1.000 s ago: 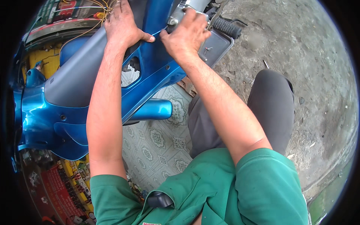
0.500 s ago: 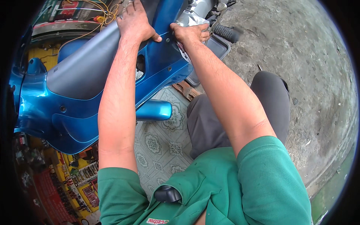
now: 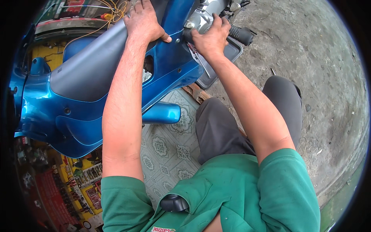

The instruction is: The person fits and aligns plastic body panels onto a motorcycle frame by hand, drives a screw into the fairing using a screwdriver, and presses the panels together to secure them.

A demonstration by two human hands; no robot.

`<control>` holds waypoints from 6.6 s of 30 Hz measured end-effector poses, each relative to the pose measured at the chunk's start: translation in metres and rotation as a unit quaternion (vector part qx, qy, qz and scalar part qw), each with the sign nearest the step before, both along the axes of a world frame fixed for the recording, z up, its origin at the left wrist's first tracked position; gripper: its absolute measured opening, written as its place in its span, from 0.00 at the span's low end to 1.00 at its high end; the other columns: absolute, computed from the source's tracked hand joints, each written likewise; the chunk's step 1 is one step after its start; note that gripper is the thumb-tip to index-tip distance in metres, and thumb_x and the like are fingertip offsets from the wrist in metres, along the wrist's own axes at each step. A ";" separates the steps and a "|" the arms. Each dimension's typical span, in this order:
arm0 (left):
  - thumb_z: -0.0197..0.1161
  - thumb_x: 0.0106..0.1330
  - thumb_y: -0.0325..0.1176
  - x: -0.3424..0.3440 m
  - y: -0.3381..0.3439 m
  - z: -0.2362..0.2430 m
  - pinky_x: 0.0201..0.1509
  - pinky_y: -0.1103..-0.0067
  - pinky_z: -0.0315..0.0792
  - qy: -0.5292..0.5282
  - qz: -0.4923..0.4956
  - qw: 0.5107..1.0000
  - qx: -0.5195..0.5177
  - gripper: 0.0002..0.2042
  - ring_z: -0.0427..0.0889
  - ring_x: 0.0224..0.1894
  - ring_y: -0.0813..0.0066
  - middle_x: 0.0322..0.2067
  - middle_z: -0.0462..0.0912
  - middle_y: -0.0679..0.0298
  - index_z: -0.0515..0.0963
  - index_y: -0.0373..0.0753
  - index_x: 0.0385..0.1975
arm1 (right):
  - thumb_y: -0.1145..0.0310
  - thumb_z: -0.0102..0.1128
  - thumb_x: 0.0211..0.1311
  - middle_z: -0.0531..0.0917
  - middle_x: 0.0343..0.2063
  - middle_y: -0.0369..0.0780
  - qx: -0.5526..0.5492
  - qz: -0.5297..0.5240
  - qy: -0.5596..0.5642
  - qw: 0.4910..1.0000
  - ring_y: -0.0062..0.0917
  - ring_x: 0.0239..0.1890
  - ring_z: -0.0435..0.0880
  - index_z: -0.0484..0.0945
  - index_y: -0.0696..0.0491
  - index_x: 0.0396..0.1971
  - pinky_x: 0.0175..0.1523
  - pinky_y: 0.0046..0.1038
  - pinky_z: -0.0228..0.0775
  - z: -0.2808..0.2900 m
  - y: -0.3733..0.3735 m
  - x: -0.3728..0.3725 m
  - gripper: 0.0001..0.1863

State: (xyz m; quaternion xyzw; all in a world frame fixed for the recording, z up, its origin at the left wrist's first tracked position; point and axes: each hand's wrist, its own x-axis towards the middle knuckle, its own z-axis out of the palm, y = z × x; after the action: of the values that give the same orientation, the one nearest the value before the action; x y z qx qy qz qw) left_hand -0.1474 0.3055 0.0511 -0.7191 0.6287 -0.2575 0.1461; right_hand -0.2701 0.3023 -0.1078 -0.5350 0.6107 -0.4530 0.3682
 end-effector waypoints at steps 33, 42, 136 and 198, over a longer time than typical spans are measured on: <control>0.74 0.65 0.34 -0.051 0.129 -0.049 0.48 0.76 0.78 0.639 -0.024 0.661 -0.393 0.35 0.86 0.43 0.67 0.44 0.83 0.53 0.64 0.23 0.66 | 0.61 0.69 0.59 0.74 0.63 0.47 -0.190 0.116 0.058 0.973 0.45 0.67 0.71 0.87 0.45 0.44 0.69 0.47 0.61 -0.011 0.018 -0.061 0.13; 0.68 0.71 0.35 -0.026 0.127 -0.075 0.39 0.79 0.82 0.866 0.160 0.376 -0.288 0.24 0.87 0.37 0.70 0.38 0.85 0.57 0.70 0.28 0.60 | 0.60 0.72 0.56 0.73 0.65 0.42 -0.438 0.206 0.152 0.862 0.40 0.69 0.69 0.85 0.43 0.48 0.70 0.49 0.56 0.048 0.001 -0.037 0.18; 0.77 0.52 0.60 -0.006 0.105 -0.042 0.54 0.59 0.72 0.080 0.139 0.971 -0.179 0.35 0.87 0.46 0.52 0.37 0.89 0.53 0.84 0.34 0.49 | 0.51 0.74 0.60 0.85 0.24 0.43 0.199 0.260 -0.257 0.909 0.31 0.27 0.86 0.87 0.55 0.28 0.38 0.34 0.78 0.023 0.039 -0.008 0.20; 0.80 0.52 0.44 -0.001 0.099 -0.040 0.59 0.60 0.59 0.148 0.134 0.968 -0.154 0.32 0.82 0.54 0.54 0.48 0.87 0.54 0.77 0.37 0.55 | 0.58 0.83 0.53 0.85 0.20 0.39 0.266 0.157 -0.472 0.826 0.18 0.22 0.79 0.84 0.60 0.19 0.29 0.27 0.72 0.028 0.046 0.058 0.21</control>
State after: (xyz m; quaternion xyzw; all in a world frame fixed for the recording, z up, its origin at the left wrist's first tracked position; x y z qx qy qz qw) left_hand -0.1486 0.4041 0.0108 -0.8407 0.4940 -0.2200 -0.0284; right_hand -0.2124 0.3479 -0.0793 -0.2259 0.3676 -0.4062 0.8055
